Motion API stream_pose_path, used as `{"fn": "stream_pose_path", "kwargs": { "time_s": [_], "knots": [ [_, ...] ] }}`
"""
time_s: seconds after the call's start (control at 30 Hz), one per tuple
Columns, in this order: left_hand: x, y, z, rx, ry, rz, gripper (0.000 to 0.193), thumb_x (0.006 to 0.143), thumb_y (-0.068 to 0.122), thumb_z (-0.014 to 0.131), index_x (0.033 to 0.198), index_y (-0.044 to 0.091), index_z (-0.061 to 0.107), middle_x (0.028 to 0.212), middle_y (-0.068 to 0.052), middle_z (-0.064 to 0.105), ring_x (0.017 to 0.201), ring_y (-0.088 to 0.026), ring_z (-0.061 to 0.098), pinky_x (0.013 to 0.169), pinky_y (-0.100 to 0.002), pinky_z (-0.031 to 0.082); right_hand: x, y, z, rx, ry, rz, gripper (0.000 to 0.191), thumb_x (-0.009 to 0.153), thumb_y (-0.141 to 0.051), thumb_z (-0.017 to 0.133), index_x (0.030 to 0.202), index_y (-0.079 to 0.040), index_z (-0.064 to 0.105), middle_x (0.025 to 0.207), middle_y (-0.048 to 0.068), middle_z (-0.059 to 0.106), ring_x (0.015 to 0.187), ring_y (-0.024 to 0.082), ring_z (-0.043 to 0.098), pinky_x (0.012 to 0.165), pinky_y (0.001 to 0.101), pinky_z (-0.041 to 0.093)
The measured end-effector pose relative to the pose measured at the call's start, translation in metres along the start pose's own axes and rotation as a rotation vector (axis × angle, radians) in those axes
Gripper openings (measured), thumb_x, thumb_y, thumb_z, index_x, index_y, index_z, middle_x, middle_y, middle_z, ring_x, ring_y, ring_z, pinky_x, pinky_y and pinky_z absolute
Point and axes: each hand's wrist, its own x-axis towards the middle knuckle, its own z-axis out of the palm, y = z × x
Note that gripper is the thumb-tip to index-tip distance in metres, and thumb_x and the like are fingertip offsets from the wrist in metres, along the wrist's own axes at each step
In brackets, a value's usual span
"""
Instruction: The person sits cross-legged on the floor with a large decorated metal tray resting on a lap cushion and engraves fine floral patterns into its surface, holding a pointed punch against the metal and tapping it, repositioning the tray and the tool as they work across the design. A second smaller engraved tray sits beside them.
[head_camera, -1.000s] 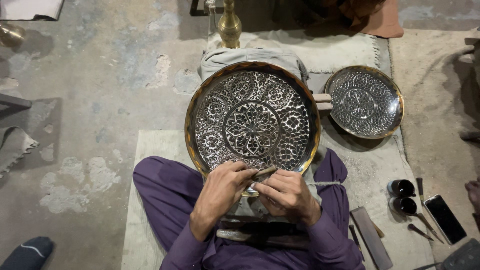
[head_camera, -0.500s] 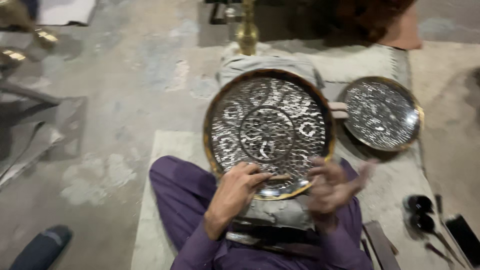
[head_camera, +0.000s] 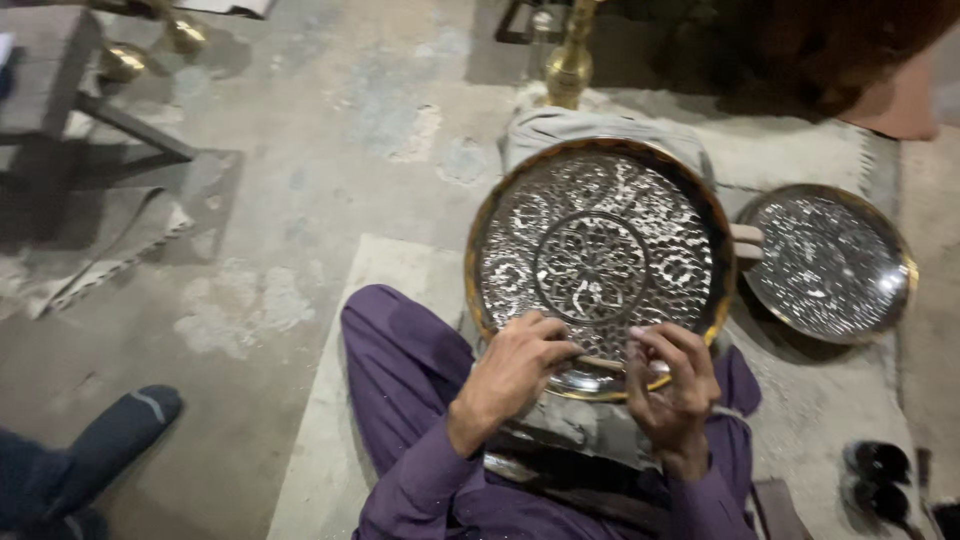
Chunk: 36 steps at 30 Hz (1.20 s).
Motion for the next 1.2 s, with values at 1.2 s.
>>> {"fn": "stream_pose_path", "kwargs": {
  "time_s": [1.2],
  "knots": [
    [-0.01, 0.043, -0.037, -0.285, 0.11, -0.017, 0.03, 0.097, 0.005, 0.063, 0.125, 0.007, 0.07, 0.104, -0.009, 0.073, 0.093, -0.024, 0.071, 0.083, -0.037, 0.058, -0.006, -0.012, -0.051, -0.069, -0.129, 0.05, 0.031, 0.089, -0.002, 0.073, 0.12, -0.002, 0.075, 0.091, 0.014, 0.077, 0.082, 0.022, 0.078, 0.075, 0.0355, 0.063]
  ]
}}
